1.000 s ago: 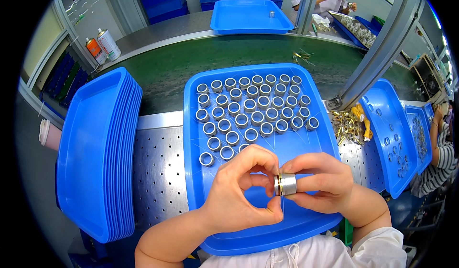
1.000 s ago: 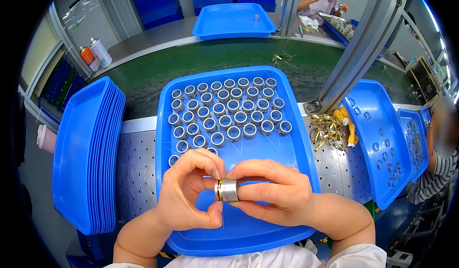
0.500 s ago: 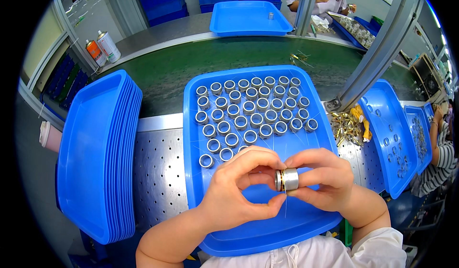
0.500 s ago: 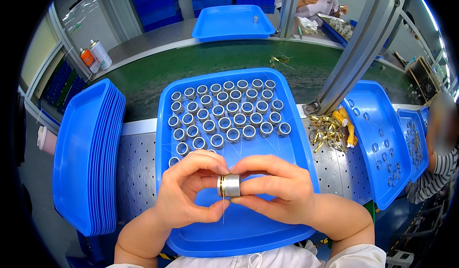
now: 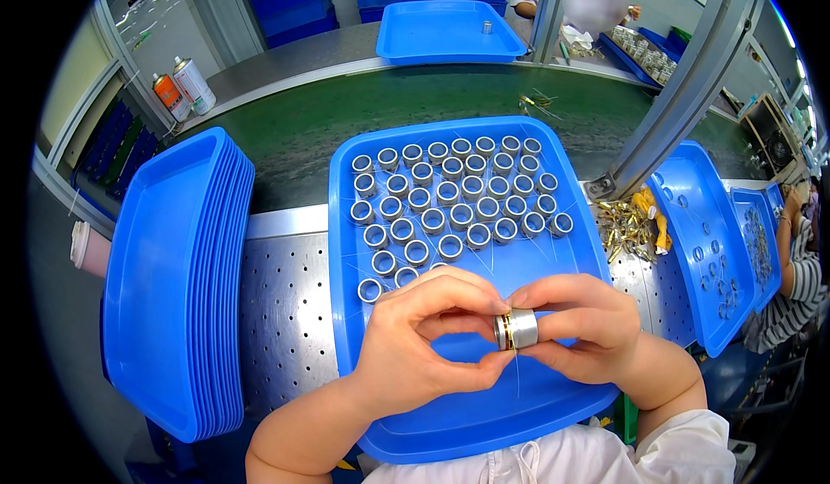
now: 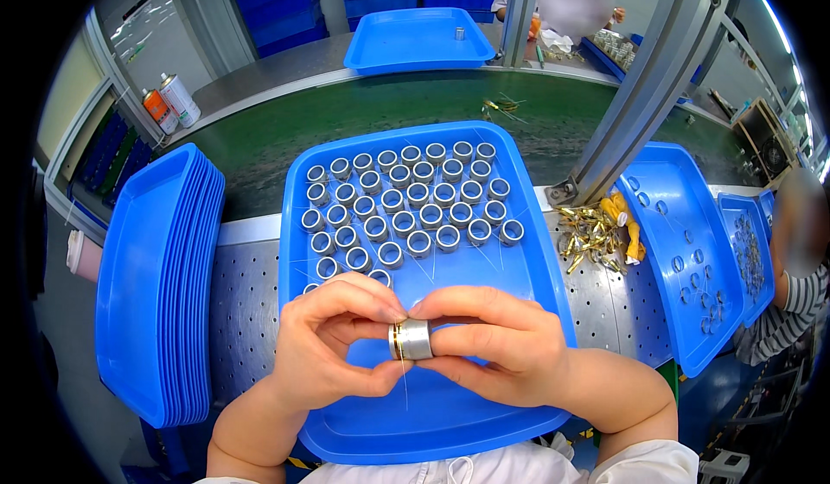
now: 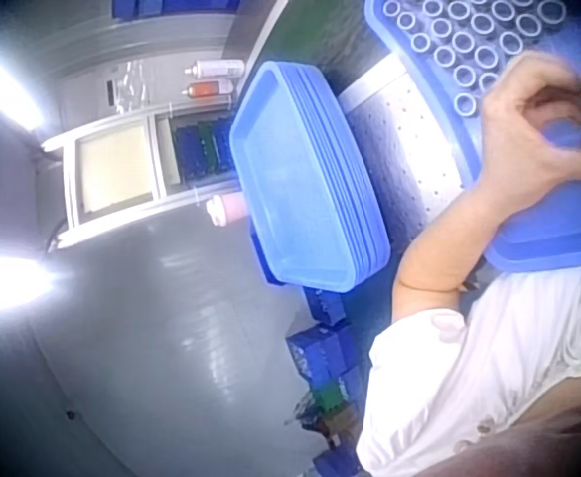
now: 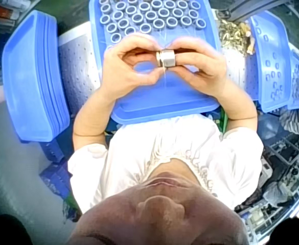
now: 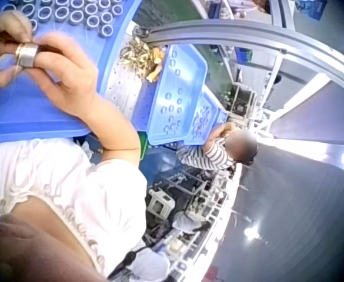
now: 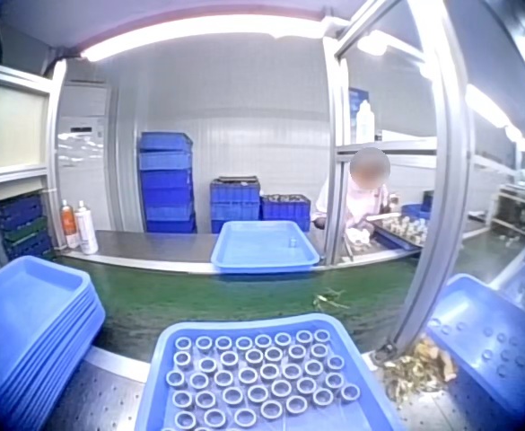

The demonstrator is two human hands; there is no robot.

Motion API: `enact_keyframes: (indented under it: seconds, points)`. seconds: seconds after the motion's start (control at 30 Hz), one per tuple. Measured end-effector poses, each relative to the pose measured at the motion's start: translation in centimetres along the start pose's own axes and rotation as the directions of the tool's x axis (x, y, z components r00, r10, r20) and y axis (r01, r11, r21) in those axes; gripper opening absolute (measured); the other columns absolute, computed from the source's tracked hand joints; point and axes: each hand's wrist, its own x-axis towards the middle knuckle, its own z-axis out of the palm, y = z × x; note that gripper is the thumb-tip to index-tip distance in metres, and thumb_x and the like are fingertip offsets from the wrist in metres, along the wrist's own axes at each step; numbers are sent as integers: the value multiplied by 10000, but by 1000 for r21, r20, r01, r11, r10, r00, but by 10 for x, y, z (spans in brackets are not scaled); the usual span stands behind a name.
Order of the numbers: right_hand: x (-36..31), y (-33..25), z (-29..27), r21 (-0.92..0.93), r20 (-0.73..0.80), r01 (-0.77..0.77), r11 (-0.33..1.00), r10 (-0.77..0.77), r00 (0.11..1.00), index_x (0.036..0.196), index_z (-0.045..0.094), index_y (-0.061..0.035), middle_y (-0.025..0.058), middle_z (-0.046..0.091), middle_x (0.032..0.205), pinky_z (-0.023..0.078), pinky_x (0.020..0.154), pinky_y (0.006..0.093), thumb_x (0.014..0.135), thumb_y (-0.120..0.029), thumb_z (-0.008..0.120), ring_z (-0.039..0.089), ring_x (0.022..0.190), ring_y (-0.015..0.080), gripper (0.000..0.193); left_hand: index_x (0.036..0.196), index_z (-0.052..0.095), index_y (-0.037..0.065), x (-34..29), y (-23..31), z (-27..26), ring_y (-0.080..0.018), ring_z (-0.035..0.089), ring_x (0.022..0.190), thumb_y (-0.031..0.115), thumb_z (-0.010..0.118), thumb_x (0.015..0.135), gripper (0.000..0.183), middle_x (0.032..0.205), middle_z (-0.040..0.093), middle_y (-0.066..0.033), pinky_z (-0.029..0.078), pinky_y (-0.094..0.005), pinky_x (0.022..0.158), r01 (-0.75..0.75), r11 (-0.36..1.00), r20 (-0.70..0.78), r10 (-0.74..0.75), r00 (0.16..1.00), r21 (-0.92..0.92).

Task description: The person repeatedly picks up small cylindrical metal components from a blue tray and wraps a thin wire around them by hand. The person holds the component in one hand and uses the other to wind the wire, then places the finished item into a separate blue bin. The process is repetitive and performed one at a time.

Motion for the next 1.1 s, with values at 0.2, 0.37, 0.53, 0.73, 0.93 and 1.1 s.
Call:
enact_keyframes:
  seconds: [0.2,0.37,0.53,0.73,0.93,1.1]
  points:
    - [0,-1,2,9,-34,-6,1000,7,999,892,662,-20,140,616,1021,536,684,288,648,16,767,647,816,222,269,944,587,-36,-1,-1,1,-184,603,924,-148,737,551,436,992,542,-129,551,-308,831,-23,1000,-21,23,1000,-3]
    - [-1,1,0,33,-4,-34,999,34,999,896,668,-28,136,619,1015,537,690,292,657,7,766,647,820,226,260,964,587,-44,0,-1,1,-189,597,947,-147,731,551,448,1015,545,-135,548,-316,838,20,1000,-21,-21,1000,-22]
    - [-1,0,-2,33,14,-52,998,52,999,884,677,-32,130,625,997,537,689,291,660,-3,767,646,817,226,243,959,595,-49,0,-1,-1,-198,610,939,-144,728,550,440,1004,563,-140,553,-318,824,83,996,-12,-83,997,-19]
    - [0,-2,-2,60,22,-82,995,81,997,885,678,-33,127,627,992,536,685,292,660,3,764,646,815,228,244,939,602,-51,0,1,-2,-202,627,905,-142,729,548,421,980,578,-139,564,-316,793,63,998,-13,-63,998,15]
    - [0,-1,0,29,-12,-63,998,64,998,880,682,-38,126,630,989,535,689,290,653,5,766,644,813,227,246,940,608,-56,0,-1,-1,-207,632,898,-143,743,552,420,983,580,-144,563,-317,796,75,996,-41,-77,996,-47]
    - [-3,0,1,-12,-35,-56,998,56,998,864,690,-52,118,634,974,531,681,292,639,-26,782,642,802,223,244,940,615,-64,0,0,-4,-207,626,917,-135,757,571,402,998,581,-151,560,-317,801,108,992,-29,-110,994,-60]
